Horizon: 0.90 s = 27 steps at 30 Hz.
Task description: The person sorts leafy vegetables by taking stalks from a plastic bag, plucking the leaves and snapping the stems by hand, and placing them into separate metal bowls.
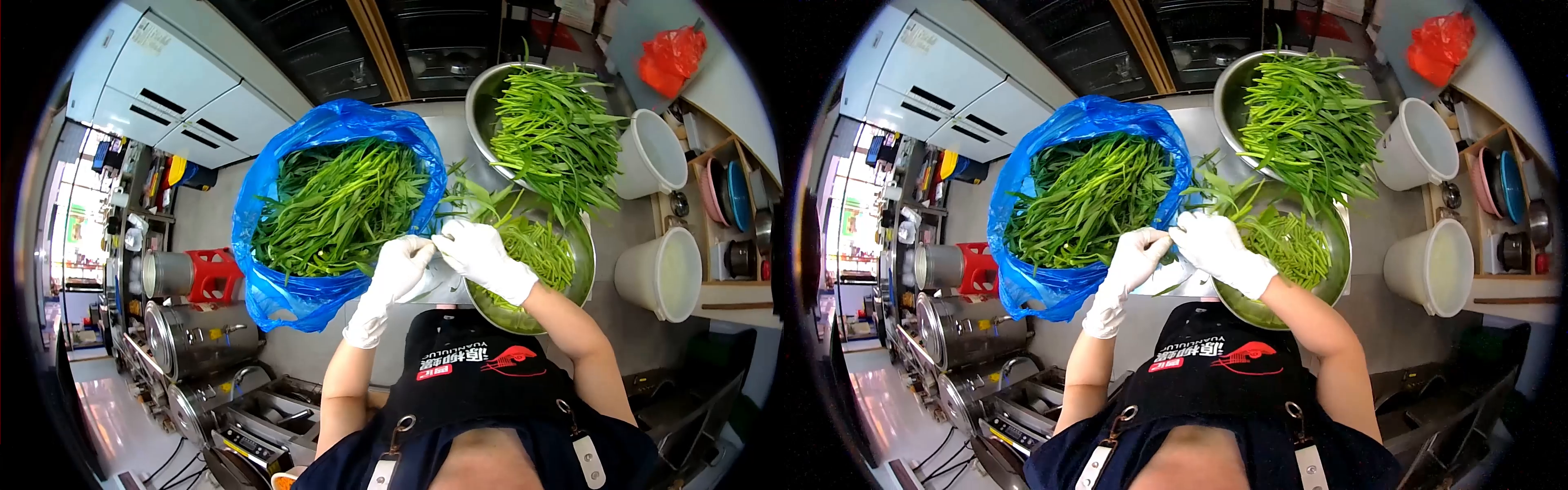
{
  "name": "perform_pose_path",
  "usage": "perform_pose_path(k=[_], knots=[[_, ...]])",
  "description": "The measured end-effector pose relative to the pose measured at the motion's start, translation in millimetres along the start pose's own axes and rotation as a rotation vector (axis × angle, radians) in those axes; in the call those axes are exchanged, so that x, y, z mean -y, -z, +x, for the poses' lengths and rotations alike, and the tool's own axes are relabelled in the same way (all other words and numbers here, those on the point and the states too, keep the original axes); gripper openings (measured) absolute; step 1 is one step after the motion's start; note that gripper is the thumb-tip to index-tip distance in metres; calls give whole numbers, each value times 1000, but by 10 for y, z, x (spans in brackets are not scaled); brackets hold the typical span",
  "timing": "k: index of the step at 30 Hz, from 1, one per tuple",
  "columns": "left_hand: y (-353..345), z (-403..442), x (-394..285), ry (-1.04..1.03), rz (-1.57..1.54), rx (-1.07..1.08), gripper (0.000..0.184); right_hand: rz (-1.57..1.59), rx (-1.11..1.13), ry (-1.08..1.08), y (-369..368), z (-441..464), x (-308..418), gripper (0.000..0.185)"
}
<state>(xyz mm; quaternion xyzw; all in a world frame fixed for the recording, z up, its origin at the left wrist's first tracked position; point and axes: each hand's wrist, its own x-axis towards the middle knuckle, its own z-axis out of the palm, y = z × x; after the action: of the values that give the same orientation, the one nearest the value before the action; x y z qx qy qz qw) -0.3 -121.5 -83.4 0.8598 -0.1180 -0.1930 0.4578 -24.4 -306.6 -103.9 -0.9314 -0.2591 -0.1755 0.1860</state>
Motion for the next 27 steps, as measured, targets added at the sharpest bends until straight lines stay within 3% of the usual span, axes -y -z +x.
perform_pose_path(k=[2, 3, 7, 12, 15, 17, 20, 21, 23, 24, 25, 26, 27], knots=[[-17, -2, 1, 99, -234, 105, 17, 106, -14, -46, 88, -55, 5, 12], [-46, 3, 16, 46, -295, 115, 15, 230, -16, -152, 88, -97, 6, 12], [-228, 58, -13, -22, -358, 93, 17, 703, -158, -473, 91, -226, -32, 16], [-555, 119, -79, -116, -387, 117, 18, 925, -180, -696, 237, -453, -138, 13], [-726, 162, -54, -338, -272, 129, 19, 1237, -233, -1143, 383, -626, -323, 11], [-849, 194, -35, -388, -160, 149, 27, 1233, -360, -1165, 519, -712, -466, 14], [-799, 278, 52, -463, 426, 273, 38, 1083, -528, -1086, 793, -886, -738, 17], [-707, 297, 58, -497, 414, 218, 48, 1059, -506, -1049, 888, -979, -845, 18], [-435, 382, 35, -527, 409, 2, 32, 1056, -492, -991, 1047, -1156, -1021, 19], [-201, 381, -139, -435, 541, -166, 18, 1091, -560, -921, 1045, -1236, -1082, 20], [38, 469, -137, -385, 809, -262, 15, 1091, -567, -895, 1053, -1308, -1134, 21], [267, 517, -233, -185, 1017, -350, 16, 1091, -574, -869, 1047, -1349, -1166, 21], [523, 594, -18, -338, 926, -593, 17, 1127, -567, -846, 1012, -1355, -1179, 22]])
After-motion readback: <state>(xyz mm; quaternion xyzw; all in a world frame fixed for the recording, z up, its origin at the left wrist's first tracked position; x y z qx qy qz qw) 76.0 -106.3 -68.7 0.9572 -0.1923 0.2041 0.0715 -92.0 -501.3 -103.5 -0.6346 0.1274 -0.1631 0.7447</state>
